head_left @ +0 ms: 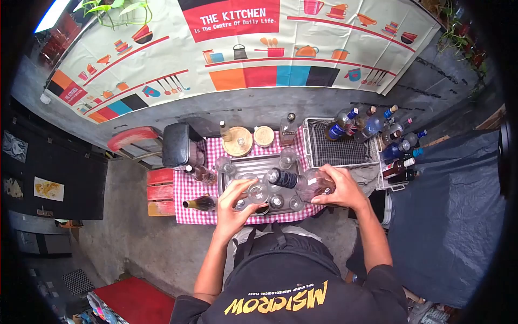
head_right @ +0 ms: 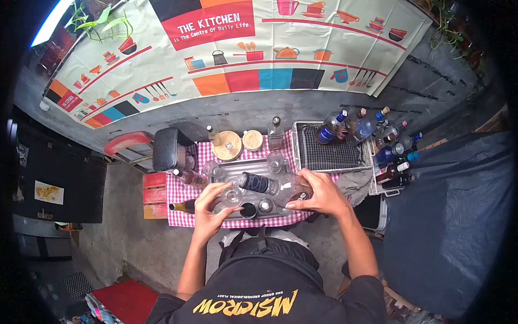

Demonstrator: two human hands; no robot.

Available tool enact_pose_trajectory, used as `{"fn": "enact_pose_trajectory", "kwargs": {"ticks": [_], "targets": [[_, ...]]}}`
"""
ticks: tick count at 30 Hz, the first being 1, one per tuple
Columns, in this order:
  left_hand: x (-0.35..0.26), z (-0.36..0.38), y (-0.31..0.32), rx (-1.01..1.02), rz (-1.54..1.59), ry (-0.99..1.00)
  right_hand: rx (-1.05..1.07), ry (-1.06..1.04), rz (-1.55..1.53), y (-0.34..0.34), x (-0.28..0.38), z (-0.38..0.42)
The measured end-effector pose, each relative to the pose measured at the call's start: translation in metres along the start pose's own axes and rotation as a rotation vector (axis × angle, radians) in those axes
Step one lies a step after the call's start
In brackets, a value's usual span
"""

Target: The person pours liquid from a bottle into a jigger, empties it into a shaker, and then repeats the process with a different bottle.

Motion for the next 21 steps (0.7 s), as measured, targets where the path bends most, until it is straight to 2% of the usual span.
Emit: {"fn": "enact_pose_trajectory", "kwargs": {"ticks": [1, 2, 6, 13, 21], "targets": [[-0.003, -0.001, 0.005, -0.003, 0.003, -0.008, 0.022, 0.003, 0.031, -0.012, 0.009, 0.002], [-0.007, -0.002, 0.011, -0.006, 0.005, -0.015, -0.013, -0.033, 0.189, -0.026, 0.024, 0.005], [-0.017, -0.007, 0.028, -0.018, 0.0, 0.03, -0.033, -0.138, 0.366, -0.061, 0.037, 0.006], [-0.023, -0.011, 0.041, 0.005, -0.115, 0.108, -0.051, -0.264, 0.501, -0.099, 0.043, 0.011], [-0.039, -0.021, 0.05, 0.01, -0.118, 0.131, -0.021, -0.297, 0.549, -0.114, 0.047, 0.011]]}}
Point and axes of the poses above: each hand's wrist, its own z-axis away from the middle knuckle, its own y-axis out of the palm, x = y × z, the point moved 3 cm from there along -z, towards the middle knuckle, and after that the axes turned 5 degrees about y, right-handed, at the moved point
